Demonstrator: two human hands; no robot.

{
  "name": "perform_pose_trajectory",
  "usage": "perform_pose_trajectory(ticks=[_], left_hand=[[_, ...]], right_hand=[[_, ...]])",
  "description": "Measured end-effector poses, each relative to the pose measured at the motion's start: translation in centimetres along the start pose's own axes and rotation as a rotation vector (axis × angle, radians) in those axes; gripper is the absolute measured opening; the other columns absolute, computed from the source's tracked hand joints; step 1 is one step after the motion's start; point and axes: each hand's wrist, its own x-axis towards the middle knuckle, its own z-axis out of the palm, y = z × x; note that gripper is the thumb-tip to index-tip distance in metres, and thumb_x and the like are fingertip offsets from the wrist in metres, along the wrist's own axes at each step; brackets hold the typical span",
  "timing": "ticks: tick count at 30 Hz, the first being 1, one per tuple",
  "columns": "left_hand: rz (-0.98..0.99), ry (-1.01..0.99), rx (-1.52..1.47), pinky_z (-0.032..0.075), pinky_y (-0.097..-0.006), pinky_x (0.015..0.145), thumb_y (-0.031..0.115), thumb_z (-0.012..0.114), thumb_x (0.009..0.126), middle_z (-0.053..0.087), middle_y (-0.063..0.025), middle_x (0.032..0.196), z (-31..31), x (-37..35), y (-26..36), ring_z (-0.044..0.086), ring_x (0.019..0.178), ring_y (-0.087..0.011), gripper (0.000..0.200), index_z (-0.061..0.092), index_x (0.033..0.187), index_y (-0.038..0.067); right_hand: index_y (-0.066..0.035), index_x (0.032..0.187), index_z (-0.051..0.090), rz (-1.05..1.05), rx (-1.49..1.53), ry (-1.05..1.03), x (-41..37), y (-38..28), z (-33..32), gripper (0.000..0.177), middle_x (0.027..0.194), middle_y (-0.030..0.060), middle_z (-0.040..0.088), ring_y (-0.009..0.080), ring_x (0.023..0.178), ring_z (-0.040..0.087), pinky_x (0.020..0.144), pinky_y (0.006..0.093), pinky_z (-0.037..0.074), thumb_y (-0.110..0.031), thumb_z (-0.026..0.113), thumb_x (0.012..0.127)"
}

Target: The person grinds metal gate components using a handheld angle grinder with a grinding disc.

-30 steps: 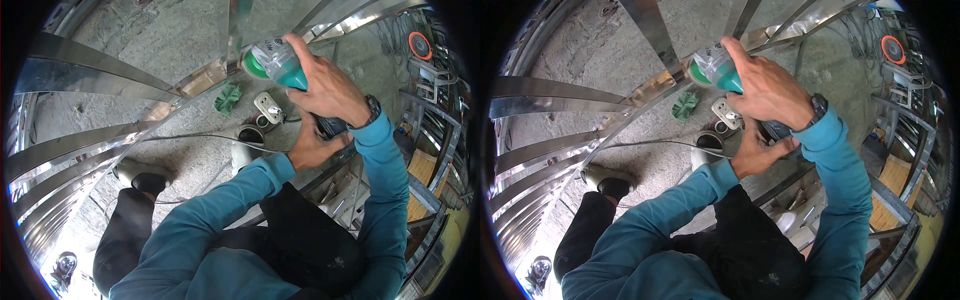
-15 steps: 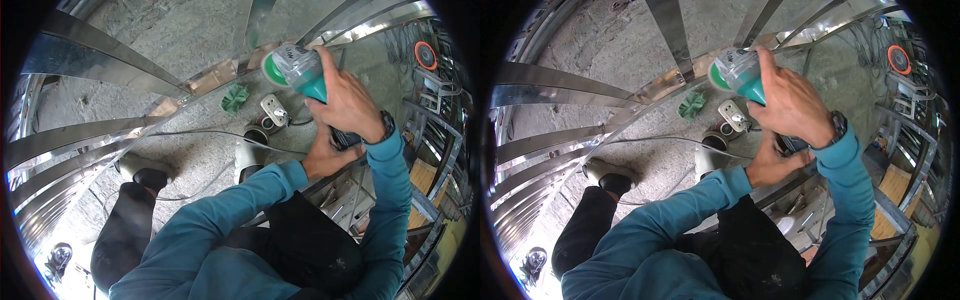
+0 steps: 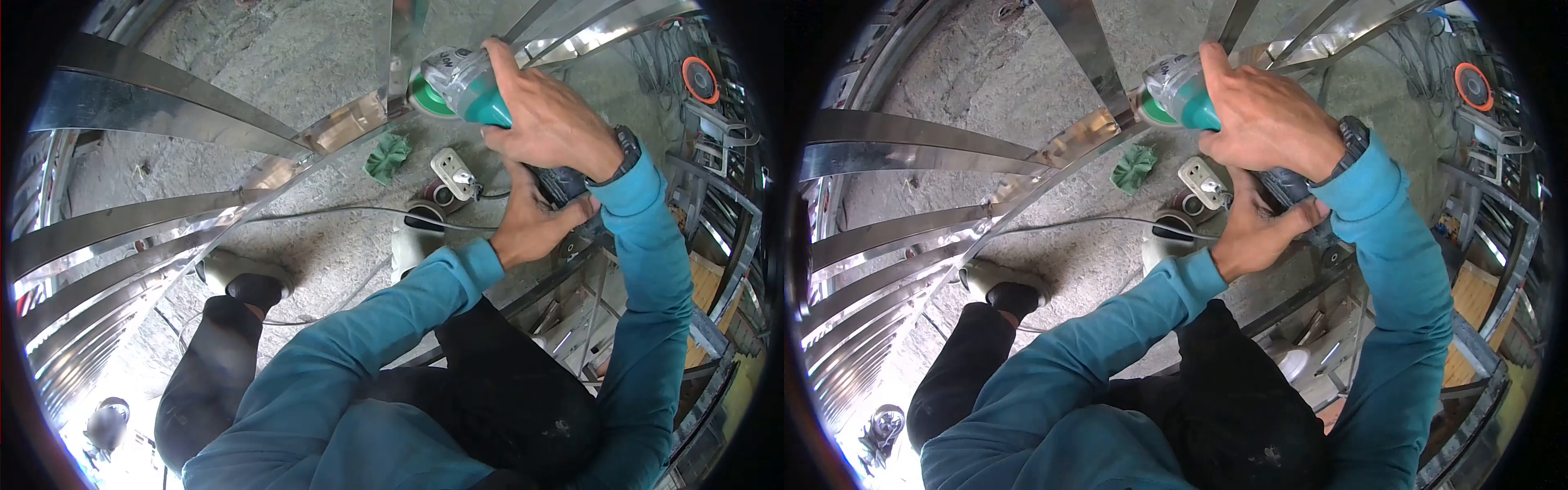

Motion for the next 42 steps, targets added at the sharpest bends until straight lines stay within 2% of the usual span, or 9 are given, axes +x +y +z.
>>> perform_pose_trajectory(ticks=[5,7,14,17,20,24,27,36,42], left_hand=[[0.029,-0.022,-0.006,0.048,-0.0377,0.106,0.009,0.077,0.089,0.052,-0.0162,0.135,1.4,-0.7,-0.5,0.057,0.124,-0.0232,0.085,0.013,0.144,-0.001],[0.036,-0.019,-0.018,0.048,-0.0378,0.106,0.01,0.078,0.088,0.052,-0.0165,0.136,1.5,-1.0,-0.4,0.057,0.125,-0.0234,0.086,0.013,0.144,-0.001],[0.018,-0.008,0.04,0.049,-0.0382,0.106,0.009,0.076,0.089,0.053,-0.0167,0.134,0.5,-0.2,0.7,0.058,0.123,-0.0237,0.084,0.012,0.144,-0.001],[0.021,-0.002,0.037,0.05,-0.0381,0.105,0.007,0.075,0.089,0.054,-0.0165,0.132,0.1,-0.1,0.5,0.059,0.121,-0.0232,0.083,0.013,0.144,-0.001],[0.022,-0.012,0.062,0.05,-0.0378,0.104,0.007,0.075,0.089,0.054,-0.017,0.133,0.4,-1.1,-0.2,0.059,0.121,-0.0227,0.081,0.015,0.143,0.0],[-0.012,-0.071,0.186,0.046,-0.0389,0.109,0.006,0.076,0.089,0.049,-0.0165,0.14,0.9,-3.8,-2.6,0.054,0.127,-0.0224,0.082,0.017,0.146,0.002],[-0.167,-0.13,-0.07,0.039,-0.0408,0.113,0.006,0.076,0.088,0.042,-0.0162,0.145,2.4,-5.7,-2.2,0.045,0.136,-0.0238,0.093,0.008,0.151,0.002],[-0.247,-0.282,0.563,0.039,-0.0394,0.113,0.028,0.085,0.08,0.037,-0.0265,0.144,0.8,-4.1,-3.2,0.043,0.137,-0.0319,0.128,-0.018,0.146,-0.01],[-0.234,-0.302,0.431,0.042,-0.0392,0.111,0.022,0.083,0.081,0.043,-0.0251,0.141,1.7,0.9,-2.1,0.049,0.132,-0.0308,0.119,-0.012,0.145,-0.012]], right_hand=[[0.016,0.124,0.033,-0.014,-0.006,0.008,-1.4,-0.4,-0.9,0.07,0.076,0.032,0.064,0.0481,0.077,0.067,0.072,0.0514,0.055,-0.013,0.068,0.071],[0.009,0.147,0.02,0.176,0.052,-0.237,-1.5,-1.0,-2.0,0.092,0.098,0.0364,0.063,0.0513,0.097,0.063,0.087,0.0525,0.05,-0.017,0.069,0.074],[0.015,0.132,0.03,-0.005,0.003,-0.015,-0.1,-0.5,-0.8,0.076,0.079,0.0333,0.064,0.0487,0.08,0.067,0.074,0.0521,0.055,-0.013,0.068,0.071],[0.009,0.148,0.019,0.163,0.024,-0.219,0.3,-1.0,-1.1,0.093,0.099,0.0371,0.063,0.0525,0.098,0.062,0.086,0.0534,0.05,-0.018,0.069,0.074],[0.017,0.137,0.027,0.016,0.012,-0.01,-1.2,-0.9,-0.6,0.082,0.081,0.0342,0.065,0.0493,0.079,0.067,0.075,0.0519,0.055,-0.013,0.068,0.072],[0.008,0.152,0.014,0.257,0.108,-0.185,-4.6,-1.8,-1.5,0.097,0.094,0.0369,0.064,0.0533,0.088,0.063,0.082,0.0546,0.05,-0.015,0.071,0.075],[0.006,0.153,0.013,0.338,0.153,-0.18,-7.8,-1.3,-0.8,0.098,0.099,0.0381,0.064,0.0545,0.091,0.063,0.084,0.0538,0.051,-0.014,0.071,0.076],[0.004,0.152,0.016,0.436,0.462,0.198,-12.6,3.0,2.2,0.096,0.111,0.0387,0.062,0.0554,0.105,0.062,0.093,0.0517,0.05,-0.021,0.074,0.08],[0.003,0.152,0.019,0.474,0.345,0.268,-10.0,5.7,0.9,0.094,0.115,0.0382,0.061,0.0532,0.108,0.062,0.094,0.0499,0.05,-0.021,0.074,0.08]])
